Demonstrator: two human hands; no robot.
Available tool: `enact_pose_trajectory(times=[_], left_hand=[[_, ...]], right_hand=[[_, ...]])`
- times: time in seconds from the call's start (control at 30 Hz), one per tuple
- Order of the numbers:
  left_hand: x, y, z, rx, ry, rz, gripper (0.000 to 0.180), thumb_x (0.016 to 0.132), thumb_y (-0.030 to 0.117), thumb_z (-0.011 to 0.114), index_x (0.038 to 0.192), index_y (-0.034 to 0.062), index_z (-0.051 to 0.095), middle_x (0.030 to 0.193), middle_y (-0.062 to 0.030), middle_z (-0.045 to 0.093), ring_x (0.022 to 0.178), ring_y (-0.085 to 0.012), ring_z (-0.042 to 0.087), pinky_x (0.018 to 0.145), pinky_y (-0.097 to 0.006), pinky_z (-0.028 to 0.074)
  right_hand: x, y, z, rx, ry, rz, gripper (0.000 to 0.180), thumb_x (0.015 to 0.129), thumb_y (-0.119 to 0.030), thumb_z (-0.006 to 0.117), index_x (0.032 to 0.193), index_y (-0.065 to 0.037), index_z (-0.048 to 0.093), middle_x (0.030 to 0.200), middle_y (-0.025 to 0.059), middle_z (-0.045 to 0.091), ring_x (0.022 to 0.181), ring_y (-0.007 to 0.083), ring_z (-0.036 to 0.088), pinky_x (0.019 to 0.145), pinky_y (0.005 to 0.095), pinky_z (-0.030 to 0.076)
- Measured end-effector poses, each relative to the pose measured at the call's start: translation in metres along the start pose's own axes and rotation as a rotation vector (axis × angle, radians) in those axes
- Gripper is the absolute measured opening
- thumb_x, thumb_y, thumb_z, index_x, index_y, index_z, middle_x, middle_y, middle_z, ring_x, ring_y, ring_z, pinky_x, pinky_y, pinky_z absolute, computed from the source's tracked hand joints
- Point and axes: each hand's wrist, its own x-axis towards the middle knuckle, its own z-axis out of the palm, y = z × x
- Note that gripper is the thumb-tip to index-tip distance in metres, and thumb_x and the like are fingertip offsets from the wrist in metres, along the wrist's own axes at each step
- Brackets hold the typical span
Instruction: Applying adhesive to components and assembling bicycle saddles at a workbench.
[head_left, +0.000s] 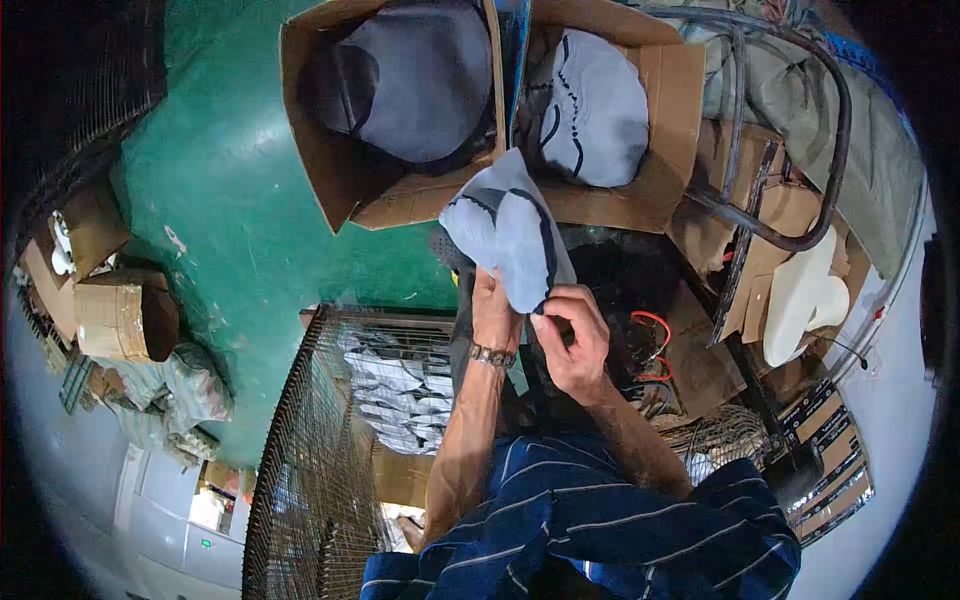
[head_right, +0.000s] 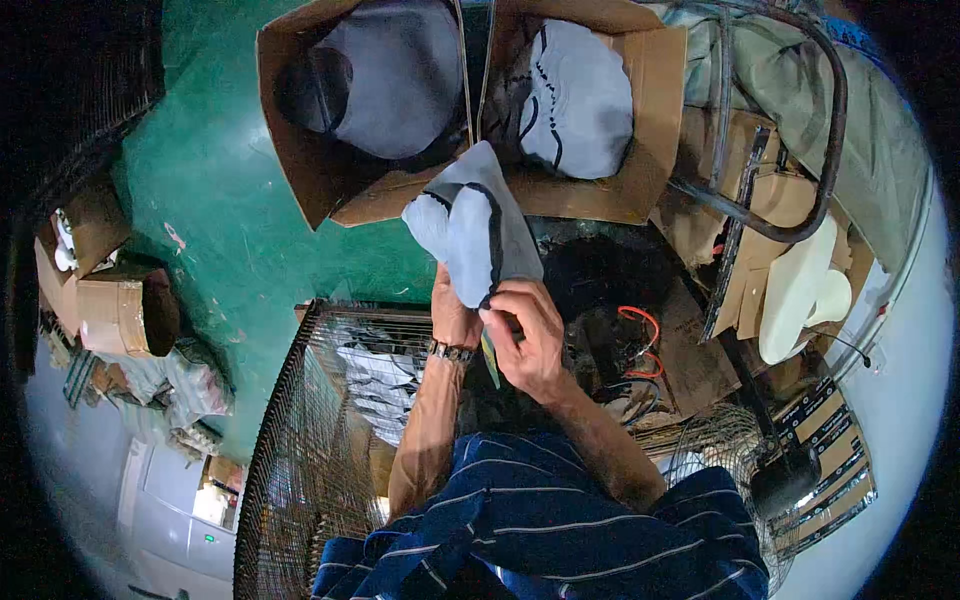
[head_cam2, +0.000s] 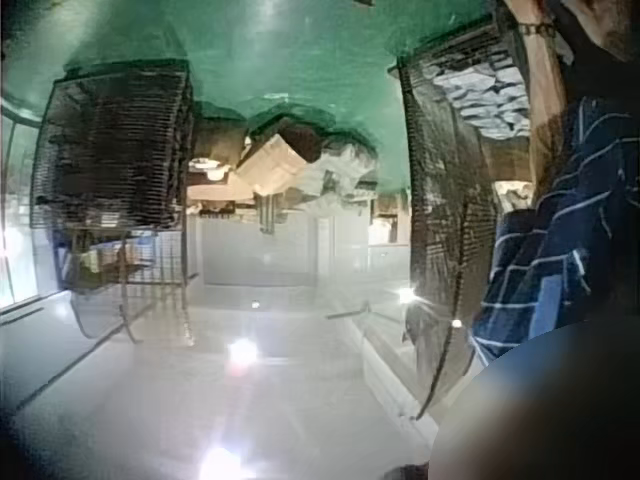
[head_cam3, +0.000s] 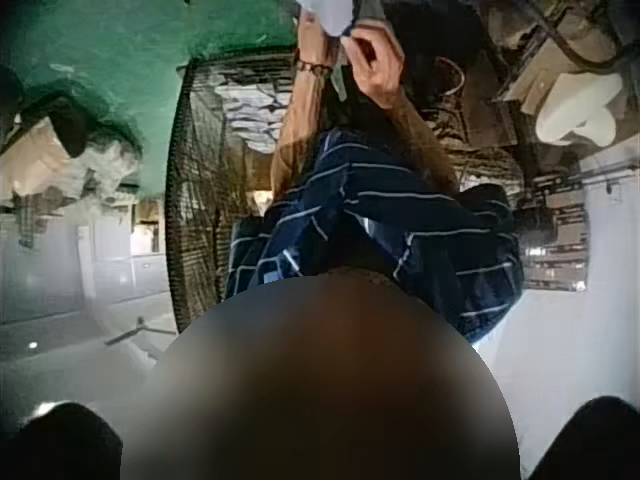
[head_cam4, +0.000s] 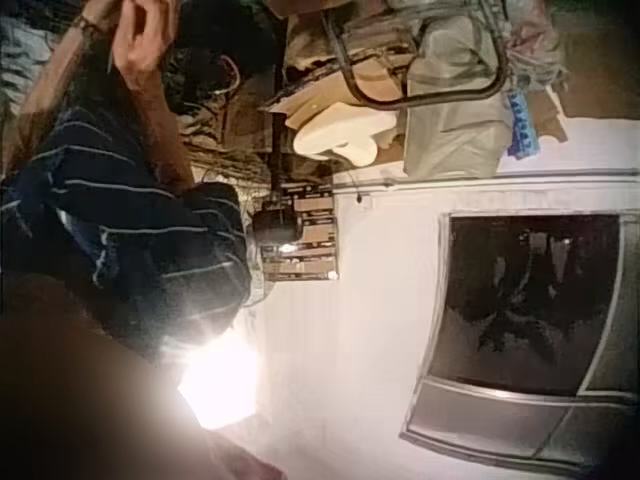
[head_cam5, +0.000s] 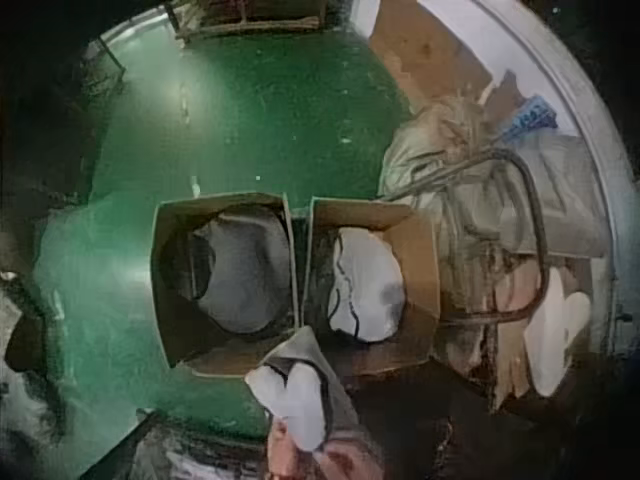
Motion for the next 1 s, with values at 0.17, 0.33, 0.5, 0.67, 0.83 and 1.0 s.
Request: enact_pose_trajectory(times=[0.17, 0.33, 0.5, 0.67, 0.83, 1.0], left_hand=[[-0.005, 0.000, 0.005, 0.123, 0.180, -0.124, 0.041, 0.103, 0.024, 0.064, 0.139, 0.0051, 0.056, 0.129, -0.0086, 0.067, 0.111, -0.0220, 0.068, 0.093, -0.037, 0.058], [-0.007, 0.005, 0.014, -0.287, -0.041, -0.076, 0.071, 0.107, 0.061, 0.042, 0.151, 0.0063, 0.048, 0.152, -0.0107, 0.055, 0.137, -0.0306, 0.052, 0.116, -0.047, 0.040], [-0.008, -0.005, 0.014, 0.105, 0.049, -0.026, 0.078, 0.104, 0.065, 0.046, 0.157, 0.0076, 0.040, 0.156, -0.0106, 0.050, 0.142, -0.0291, 0.049, 0.119, -0.047, 0.037], [-0.016, 0.000, -0.007, 0.062, 0.221, 0.034, 0.072, 0.104, 0.058, 0.056, 0.149, 0.0029, 0.044, 0.148, -0.0144, 0.055, 0.129, -0.0315, 0.058, 0.110, -0.049, 0.047], [-0.037, 0.003, -0.024, -0.047, 0.241, -0.009, 0.084, 0.102, 0.070, 0.045, 0.156, 0.0062, 0.038, 0.154, -0.0132, 0.052, 0.136, -0.0330, 0.054, 0.112, -0.052, 0.046], [-0.044, -0.002, -0.031, 0.184, 0.456, 0.015, 0.097, 0.095, 0.080, 0.046, 0.159, 0.0071, 0.038, 0.160, -0.0112, 0.047, 0.142, -0.0358, 0.047, 0.120, -0.052, 0.036]], right_hand=[[0.006, 0.015, -0.003, -0.180, -0.128, 0.087, 0.038, 0.084, -0.014, 0.085, 0.115, -0.005, 0.065, 0.137, 0.0170, 0.057, 0.123, 0.0362, 0.057, 0.104, 0.0451, 0.047], [0.014, 0.043, -0.008, -0.199, -0.045, -0.036, 0.052, 0.094, -0.020, 0.076, 0.136, 0.000, 0.053, 0.146, 0.0206, 0.056, 0.130, 0.0399, 0.057, 0.110, 0.0468, 0.046], [0.014, 0.074, -0.016, -0.209, -0.274, -0.055, 0.050, 0.104, -0.024, 0.058, 0.149, -0.002, 0.052, 0.148, 0.0208, 0.056, 0.132, 0.0403, 0.056, 0.112, 0.0486, 0.044], [0.065, 0.168, -0.032, -0.013, 0.060, 0.357, 0.044, 0.107, -0.033, 0.059, 0.136, 0.000, 0.061, 0.131, 0.0222, 0.068, 0.120, 0.0353, 0.065, 0.101, 0.0457, 0.051], [0.150, 0.318, -0.031, -0.842, 0.028, 0.557, 0.093, 0.084, -0.040, 0.083, 0.149, 0.010, 0.038, 0.140, 0.0349, 0.050, 0.126, 0.0488, 0.055, 0.104, 0.0504, 0.049], [0.160, 0.403, -0.009, -1.181, -0.068, 0.509, 0.104, 0.081, -0.033, 0.084, 0.152, 0.017, 0.026, 0.146, 0.0371, 0.040, 0.132, 0.0489, 0.047, 0.107, 0.0495, 0.048]])
